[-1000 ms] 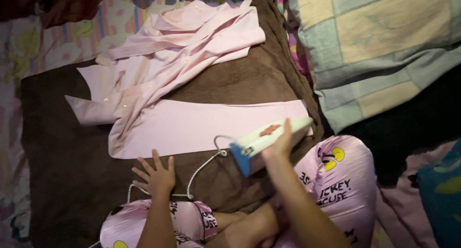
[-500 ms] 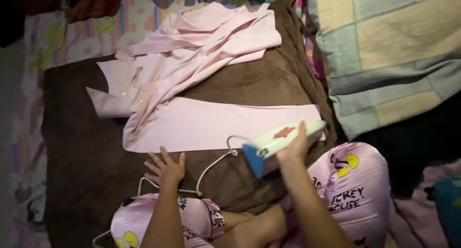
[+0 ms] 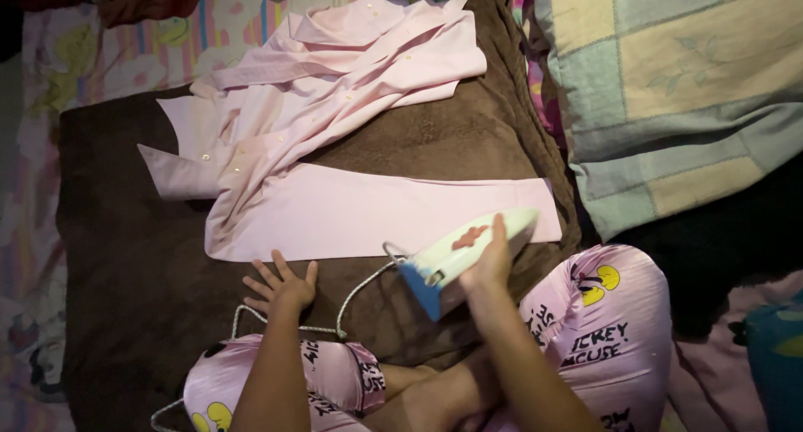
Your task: The person irons a pink shirt laid out on a brown towel on a bed. They use a white and blue iron to smooth the fabric, moving it back and forth across the shirt's surface.
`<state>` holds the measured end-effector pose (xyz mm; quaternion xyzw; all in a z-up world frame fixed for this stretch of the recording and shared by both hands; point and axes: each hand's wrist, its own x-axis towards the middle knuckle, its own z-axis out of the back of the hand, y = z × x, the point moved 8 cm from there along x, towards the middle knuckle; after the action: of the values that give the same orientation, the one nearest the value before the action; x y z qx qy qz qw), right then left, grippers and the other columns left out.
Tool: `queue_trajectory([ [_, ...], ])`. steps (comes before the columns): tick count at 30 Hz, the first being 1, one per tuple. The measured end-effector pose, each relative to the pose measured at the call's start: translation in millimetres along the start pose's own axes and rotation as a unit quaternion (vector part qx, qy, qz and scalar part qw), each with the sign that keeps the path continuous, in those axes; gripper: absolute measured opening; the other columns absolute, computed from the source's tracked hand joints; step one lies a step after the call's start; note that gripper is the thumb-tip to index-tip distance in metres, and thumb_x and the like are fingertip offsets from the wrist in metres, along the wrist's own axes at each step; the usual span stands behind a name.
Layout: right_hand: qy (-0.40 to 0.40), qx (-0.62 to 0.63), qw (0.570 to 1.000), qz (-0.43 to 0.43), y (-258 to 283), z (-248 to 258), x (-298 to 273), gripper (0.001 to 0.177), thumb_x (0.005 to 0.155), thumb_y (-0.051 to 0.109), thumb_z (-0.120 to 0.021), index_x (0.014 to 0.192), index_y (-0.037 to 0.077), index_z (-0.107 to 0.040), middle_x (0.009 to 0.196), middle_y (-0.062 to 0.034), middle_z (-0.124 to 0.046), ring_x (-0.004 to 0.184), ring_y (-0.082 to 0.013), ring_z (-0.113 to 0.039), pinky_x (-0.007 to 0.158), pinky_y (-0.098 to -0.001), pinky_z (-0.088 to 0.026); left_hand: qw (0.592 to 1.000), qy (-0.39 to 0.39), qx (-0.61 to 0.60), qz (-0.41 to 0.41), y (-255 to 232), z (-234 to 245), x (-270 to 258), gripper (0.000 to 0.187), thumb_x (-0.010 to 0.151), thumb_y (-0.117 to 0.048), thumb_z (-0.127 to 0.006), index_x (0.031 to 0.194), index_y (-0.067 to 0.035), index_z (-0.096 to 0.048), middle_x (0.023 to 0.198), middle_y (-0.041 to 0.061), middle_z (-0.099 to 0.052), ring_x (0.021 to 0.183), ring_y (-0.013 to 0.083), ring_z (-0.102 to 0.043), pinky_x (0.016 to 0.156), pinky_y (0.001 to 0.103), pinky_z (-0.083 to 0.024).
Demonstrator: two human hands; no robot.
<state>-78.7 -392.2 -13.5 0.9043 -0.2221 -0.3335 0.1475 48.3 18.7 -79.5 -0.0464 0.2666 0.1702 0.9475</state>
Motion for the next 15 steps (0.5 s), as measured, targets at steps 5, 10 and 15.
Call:
queue_trajectory([
  [5, 0.006, 0.053, 0.996, 0.071, 66.4, 14.5, 42.5, 0.046, 0.106, 0.047, -0.055, 0.076, 0.014, -0.044, 0.065, 0.0003, -0.043, 0.054, -0.0132, -0.042, 0.056, -0.0311, -0.043, 1.000, 0.013, -0.002, -0.002, 1.0, -1.8, 3.1, 0.104, 0.088, -0.083, -0.037, 0.162, -0.035, 0.017, 0.168, 0.009, 0.032, 0.152, 0.0439, 0.028, 0.118, 0.069, 0.010],
  [10, 0.014, 0.051, 0.998, 0.020, 30.7, 9.4, 18.4, 0.042, 0.104, 0.046, -0.056, 0.079, 0.014, -0.044, 0.063, 0.0008, -0.042, 0.051, -0.0133, -0.040, 0.053, -0.0307, -0.042, 1.000, 0.016, 0.016, 0.012, 0.7, -5.1, 6.8, 0.104, 0.088, -0.084, -0.036, 0.162, -0.034, 0.017, 0.168, 0.009, 0.033, 0.152, 0.0452, 0.028, 0.117, 0.070, 0.010],
  [15, -0.020, -0.002, 1.000, -0.023, -18.0, -5.3, -16.0, 0.035, 0.102, 0.042, -0.055, 0.082, 0.015, -0.046, 0.064, -0.0006, -0.045, 0.050, -0.0143, -0.041, 0.052, -0.0319, -0.041, 1.000, 0.001, 0.005, 0.003, -1.6, -0.6, 3.8, 0.104, 0.087, -0.084, -0.036, 0.163, -0.034, 0.014, 0.169, 0.010, 0.030, 0.153, 0.0453, 0.026, 0.118, 0.070, 0.009],
])
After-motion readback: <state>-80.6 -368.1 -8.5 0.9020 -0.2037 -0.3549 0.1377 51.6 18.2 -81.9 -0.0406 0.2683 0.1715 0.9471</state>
